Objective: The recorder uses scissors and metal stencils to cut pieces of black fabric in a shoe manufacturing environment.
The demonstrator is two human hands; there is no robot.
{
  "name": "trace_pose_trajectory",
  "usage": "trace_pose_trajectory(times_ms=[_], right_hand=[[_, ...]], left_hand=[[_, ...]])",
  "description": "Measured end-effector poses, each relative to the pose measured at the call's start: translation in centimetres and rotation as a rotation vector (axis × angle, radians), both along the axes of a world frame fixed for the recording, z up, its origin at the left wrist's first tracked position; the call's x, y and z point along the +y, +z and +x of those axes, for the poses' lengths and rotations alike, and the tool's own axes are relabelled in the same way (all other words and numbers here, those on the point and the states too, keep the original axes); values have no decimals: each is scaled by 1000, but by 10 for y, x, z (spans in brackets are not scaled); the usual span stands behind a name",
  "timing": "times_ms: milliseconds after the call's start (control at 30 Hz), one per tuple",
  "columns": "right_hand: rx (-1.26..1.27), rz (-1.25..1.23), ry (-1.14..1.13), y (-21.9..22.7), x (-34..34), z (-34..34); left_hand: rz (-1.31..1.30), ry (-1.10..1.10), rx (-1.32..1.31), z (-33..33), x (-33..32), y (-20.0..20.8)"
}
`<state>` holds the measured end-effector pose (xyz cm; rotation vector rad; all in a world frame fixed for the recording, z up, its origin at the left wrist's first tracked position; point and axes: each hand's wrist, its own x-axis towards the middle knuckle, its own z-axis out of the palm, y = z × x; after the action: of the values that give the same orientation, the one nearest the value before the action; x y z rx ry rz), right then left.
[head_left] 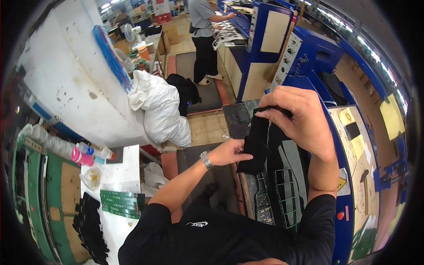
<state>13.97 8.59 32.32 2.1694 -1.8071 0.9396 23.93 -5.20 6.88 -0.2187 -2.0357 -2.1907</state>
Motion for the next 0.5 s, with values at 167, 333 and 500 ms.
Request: trace_pose_trajectory(times_ms=[167,333,500], right_hand=[[-79,-49,55,-4,-19,28],[-377,203,104,-28,-76,56],[-390,244,211,-96,-179,91]], left_hand=[[-285,284,-74,82,27,-38],[108,529,-138,188,57,-91],[-17,847,-399,317,68,-177]])
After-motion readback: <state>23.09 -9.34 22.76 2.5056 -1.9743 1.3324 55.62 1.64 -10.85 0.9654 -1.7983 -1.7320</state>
